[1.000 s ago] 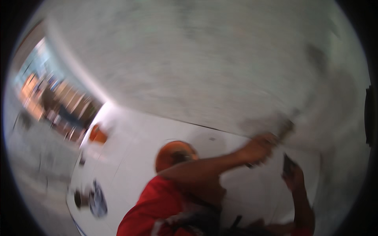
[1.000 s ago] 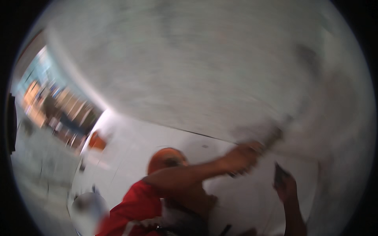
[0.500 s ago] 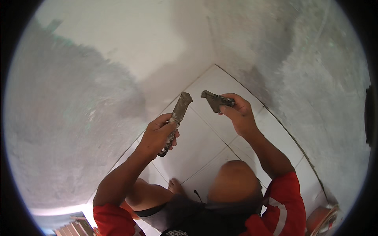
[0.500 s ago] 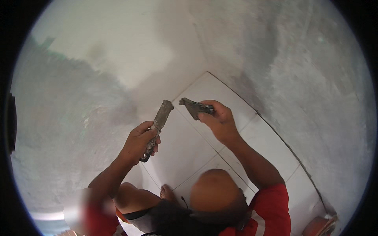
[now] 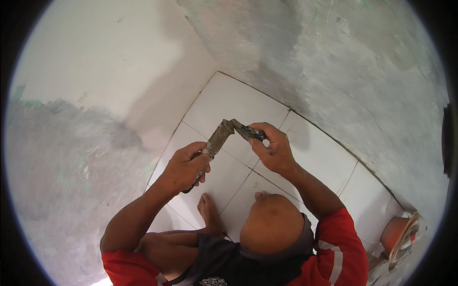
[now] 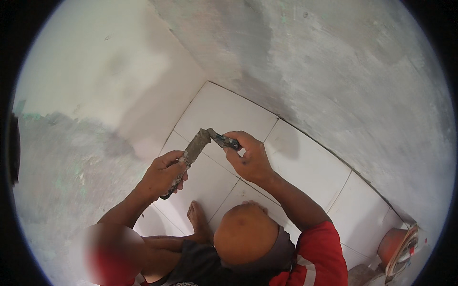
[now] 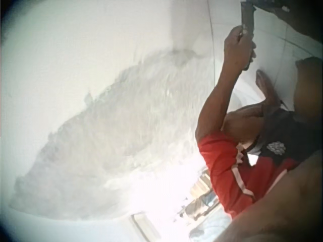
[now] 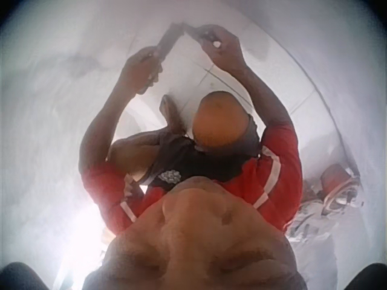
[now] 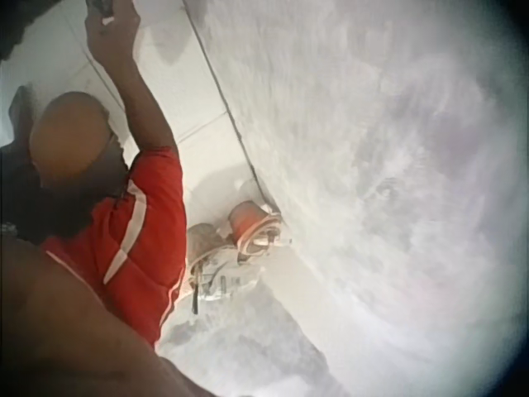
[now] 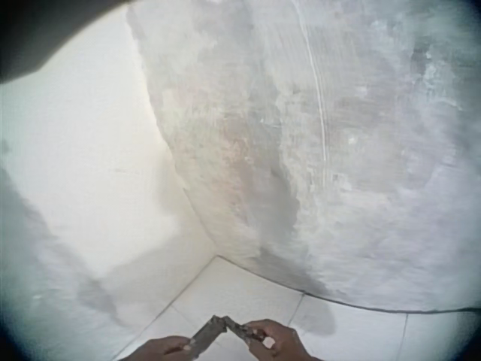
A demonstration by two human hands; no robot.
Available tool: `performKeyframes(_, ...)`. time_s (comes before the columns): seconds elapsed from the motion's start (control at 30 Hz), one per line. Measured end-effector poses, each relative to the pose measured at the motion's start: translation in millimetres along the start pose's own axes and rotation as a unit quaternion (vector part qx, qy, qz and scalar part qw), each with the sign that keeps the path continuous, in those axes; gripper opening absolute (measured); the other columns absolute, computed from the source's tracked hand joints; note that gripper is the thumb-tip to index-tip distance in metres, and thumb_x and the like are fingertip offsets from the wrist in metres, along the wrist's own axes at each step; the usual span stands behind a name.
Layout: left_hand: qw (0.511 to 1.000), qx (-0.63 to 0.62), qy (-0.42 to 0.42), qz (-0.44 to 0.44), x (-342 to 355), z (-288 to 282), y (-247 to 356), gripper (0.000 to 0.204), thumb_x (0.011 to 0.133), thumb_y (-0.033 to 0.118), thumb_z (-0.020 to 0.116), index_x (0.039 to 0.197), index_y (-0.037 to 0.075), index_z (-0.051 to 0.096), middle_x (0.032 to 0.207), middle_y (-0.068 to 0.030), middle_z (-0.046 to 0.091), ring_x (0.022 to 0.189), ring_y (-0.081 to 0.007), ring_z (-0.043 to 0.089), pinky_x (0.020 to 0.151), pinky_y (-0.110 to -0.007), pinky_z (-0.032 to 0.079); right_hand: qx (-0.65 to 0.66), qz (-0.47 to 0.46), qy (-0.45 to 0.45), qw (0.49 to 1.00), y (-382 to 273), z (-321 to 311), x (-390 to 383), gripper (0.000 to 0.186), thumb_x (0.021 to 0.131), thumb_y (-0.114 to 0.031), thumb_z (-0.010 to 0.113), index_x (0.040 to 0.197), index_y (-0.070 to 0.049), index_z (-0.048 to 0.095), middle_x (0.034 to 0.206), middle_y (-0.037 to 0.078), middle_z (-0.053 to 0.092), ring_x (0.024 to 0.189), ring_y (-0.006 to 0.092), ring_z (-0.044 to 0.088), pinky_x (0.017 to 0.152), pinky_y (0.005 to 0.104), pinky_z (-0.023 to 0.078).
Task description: The person kneels on a tiled floor and uses a small trowel to apply grout from a bucket into the gaps between white floor tiles. They repeatedly scoop grout and spread it along the seams, smoothing the surface with the tool.
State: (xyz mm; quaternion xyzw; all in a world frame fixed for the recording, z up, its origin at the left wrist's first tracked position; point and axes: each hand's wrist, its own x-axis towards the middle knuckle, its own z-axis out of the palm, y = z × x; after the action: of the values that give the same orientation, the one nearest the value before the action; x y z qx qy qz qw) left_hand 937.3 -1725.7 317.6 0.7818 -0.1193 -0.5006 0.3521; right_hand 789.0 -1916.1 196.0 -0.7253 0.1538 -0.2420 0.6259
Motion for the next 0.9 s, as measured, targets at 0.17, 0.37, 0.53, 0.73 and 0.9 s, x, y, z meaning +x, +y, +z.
performKeyframes(0.17,0.999,0.036,-0.035,0.008,11,-13,-6,0.029,0.096,0.021,0.055,0.118,0.002,0.061,0.079,-0.0044,0.061,0.059,-0.0107,0.058,0.052,-0.028,0.049,-0.100,-0.046,-0.003,0.994,-8,12,-5,0.026,0.088,0.001,0.066,0.115,-0.001,0.066,0.100,0.010,0.070,0.089,0.0168,0.065,0.078,0.0311,0.051)
performKeyframes(0.37,0.994,0.079,-0.073,0.004,40,-24,-21,0.032,0.095,0.021,0.054,0.119,0.000,0.062,0.078,-0.0049,0.061,0.057,-0.0108,0.057,0.050,-0.028,0.048,-0.170,-0.095,0.021,0.981,12,36,-17,0.029,0.083,0.000,0.066,0.112,-0.001,0.065,0.101,0.016,0.069,0.092,0.0332,0.065,0.081,0.0421,0.053)
performKeyframes(0.53,0.990,0.103,-0.100,-0.001,64,-25,-37,0.034,0.095,0.021,0.055,0.121,0.001,0.062,0.077,-0.0048,0.062,0.056,-0.0109,0.058,0.049,-0.028,0.048,-0.187,-0.030,-0.040,0.981,25,39,-26,0.031,0.084,-0.003,0.065,0.115,-0.001,0.065,0.101,0.014,0.070,0.091,0.0293,0.066,0.080,0.0407,0.053)
performKeyframes(0.73,0.992,0.095,-0.088,0.011,73,-26,-30,0.034,0.094,0.021,0.056,0.122,0.002,0.062,0.078,-0.0049,0.062,0.057,-0.0112,0.058,0.050,-0.028,0.048,0.077,0.216,-0.133,0.964,28,15,-40,0.032,0.090,-0.011,0.067,0.120,0.000,0.065,0.095,0.005,0.070,0.085,0.0136,0.064,0.078,0.0307,0.053)
performKeyframes(0.9,0.993,0.084,-0.087,0.006,69,-33,-34,0.036,0.094,0.022,0.057,0.122,0.002,0.062,0.077,-0.0050,0.061,0.059,-0.0120,0.058,0.052,-0.029,0.048,0.225,0.280,-0.081,0.930,33,-23,-64,0.031,0.091,-0.009,0.067,0.121,-0.001,0.064,0.100,0.006,0.070,0.088,0.0150,0.065,0.080,0.0308,0.054)
